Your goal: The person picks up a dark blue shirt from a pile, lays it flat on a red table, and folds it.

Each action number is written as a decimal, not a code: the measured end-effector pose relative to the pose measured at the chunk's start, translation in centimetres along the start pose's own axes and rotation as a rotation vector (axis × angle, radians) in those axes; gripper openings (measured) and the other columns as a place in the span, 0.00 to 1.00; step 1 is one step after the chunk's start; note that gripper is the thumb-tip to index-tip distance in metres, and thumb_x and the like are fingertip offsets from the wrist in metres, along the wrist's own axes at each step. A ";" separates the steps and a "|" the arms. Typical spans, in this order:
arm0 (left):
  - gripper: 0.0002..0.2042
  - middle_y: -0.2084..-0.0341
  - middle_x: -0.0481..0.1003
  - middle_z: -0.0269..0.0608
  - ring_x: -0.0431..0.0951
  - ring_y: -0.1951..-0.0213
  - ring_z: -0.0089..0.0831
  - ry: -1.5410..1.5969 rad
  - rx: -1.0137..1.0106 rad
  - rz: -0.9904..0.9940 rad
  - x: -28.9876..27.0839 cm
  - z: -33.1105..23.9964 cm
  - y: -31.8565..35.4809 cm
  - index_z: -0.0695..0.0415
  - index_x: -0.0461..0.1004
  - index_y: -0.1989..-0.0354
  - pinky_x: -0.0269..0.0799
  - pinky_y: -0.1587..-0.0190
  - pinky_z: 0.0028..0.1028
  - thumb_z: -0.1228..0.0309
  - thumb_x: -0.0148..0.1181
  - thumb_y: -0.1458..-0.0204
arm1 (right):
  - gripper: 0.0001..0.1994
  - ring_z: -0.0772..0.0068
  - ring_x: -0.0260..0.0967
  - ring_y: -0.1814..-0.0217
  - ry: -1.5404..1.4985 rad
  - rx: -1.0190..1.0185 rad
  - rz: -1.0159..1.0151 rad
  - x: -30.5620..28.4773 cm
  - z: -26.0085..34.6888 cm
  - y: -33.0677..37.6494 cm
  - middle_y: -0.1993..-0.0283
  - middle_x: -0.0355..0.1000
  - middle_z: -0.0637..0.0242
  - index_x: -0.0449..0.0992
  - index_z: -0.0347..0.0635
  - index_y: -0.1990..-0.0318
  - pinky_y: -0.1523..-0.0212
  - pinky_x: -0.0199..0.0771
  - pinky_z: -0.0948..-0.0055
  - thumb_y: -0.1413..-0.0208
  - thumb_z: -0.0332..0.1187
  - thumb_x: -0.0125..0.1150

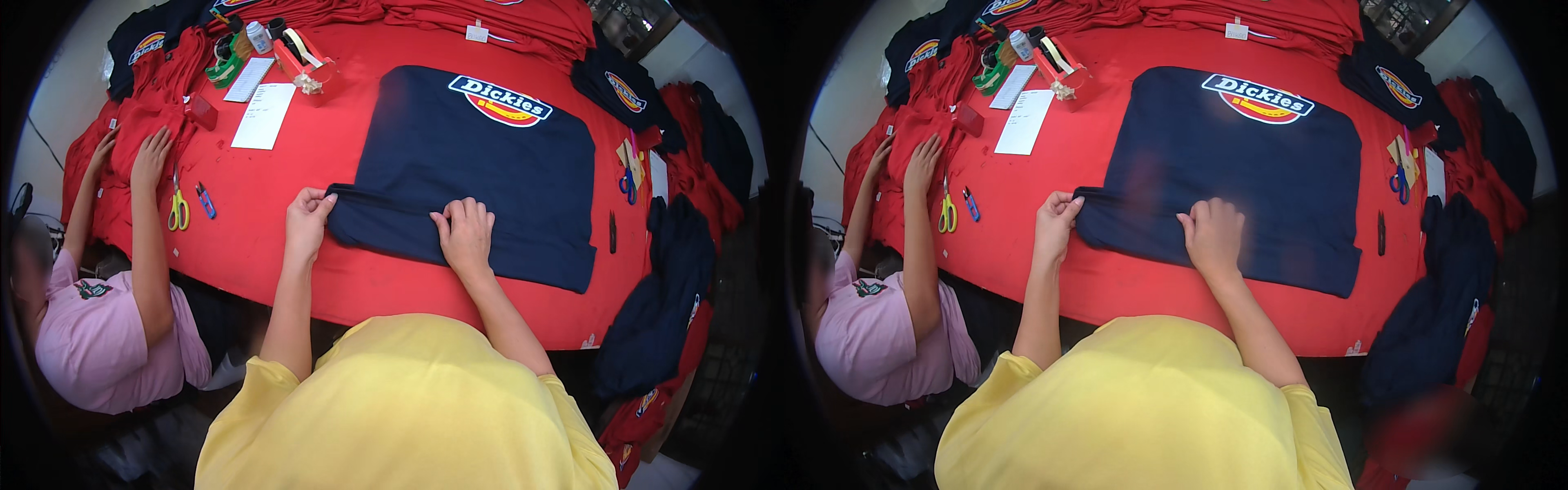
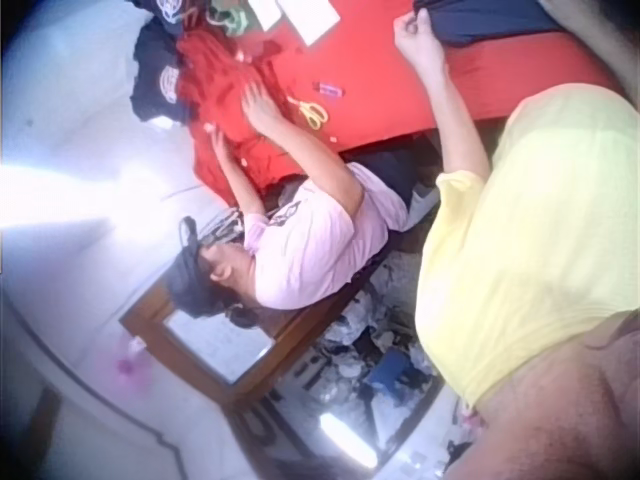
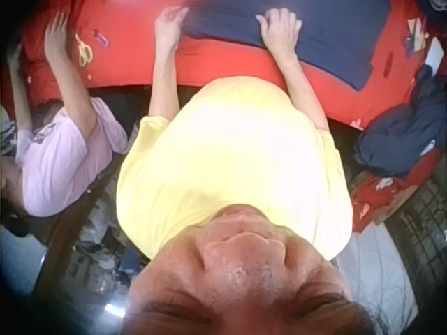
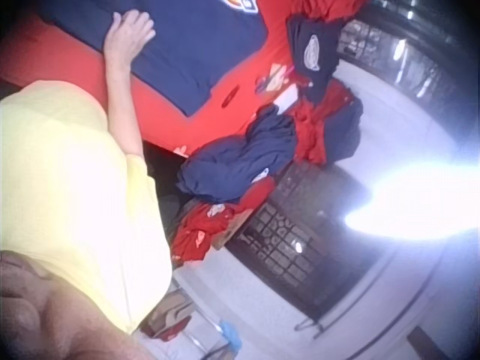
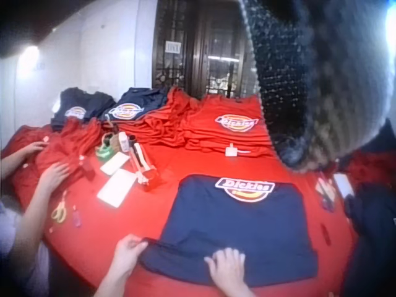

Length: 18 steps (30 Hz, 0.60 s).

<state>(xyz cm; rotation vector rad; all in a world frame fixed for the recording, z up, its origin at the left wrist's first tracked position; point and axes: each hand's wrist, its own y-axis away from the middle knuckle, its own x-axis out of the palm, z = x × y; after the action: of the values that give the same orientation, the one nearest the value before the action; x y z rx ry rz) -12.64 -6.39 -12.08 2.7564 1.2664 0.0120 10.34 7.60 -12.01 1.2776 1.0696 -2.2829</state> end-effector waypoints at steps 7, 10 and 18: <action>0.08 0.73 0.75 0.34 0.73 0.71 0.16 0.184 -0.092 0.094 0.6 -2.2 0.9 0.64 0.72 0.62 0.70 0.65 0.16 0.79 0.62 0.48 | 0.07 0.62 0.63 0.64 -0.072 0.071 0.045 -0.7 0.4 -0.5 0.67 0.66 0.67 0.72 0.44 0.70 0.61 0.59 0.64 0.48 0.33 0.64; 0.14 0.67 0.74 0.35 0.73 0.66 0.17 0.229 -0.016 0.190 2.9 -4.2 2.2 0.65 0.71 0.55 0.70 0.61 0.16 0.82 0.63 0.50 | 0.02 0.62 0.66 0.62 -0.439 0.102 0.063 -1.3 0.5 -1.3 0.63 0.69 0.65 0.75 0.41 0.67 0.62 0.65 0.66 0.47 0.27 0.60; 0.20 0.72 0.76 0.35 0.72 0.69 0.15 0.042 0.034 0.370 5.2 -6.8 4.5 0.65 0.66 0.47 0.68 0.66 0.16 0.82 0.61 0.49 | 0.07 0.77 0.67 0.63 -0.970 0.060 0.197 -2.2 5.2 -3.3 0.55 0.66 0.66 0.80 0.40 0.60 0.65 0.68 0.76 0.45 0.30 0.62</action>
<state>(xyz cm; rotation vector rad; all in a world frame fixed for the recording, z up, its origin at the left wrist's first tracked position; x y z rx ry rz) -6.21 -4.73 -5.05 2.9904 0.7528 0.0796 6.52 5.77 -7.04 0.1566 0.4879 -2.3180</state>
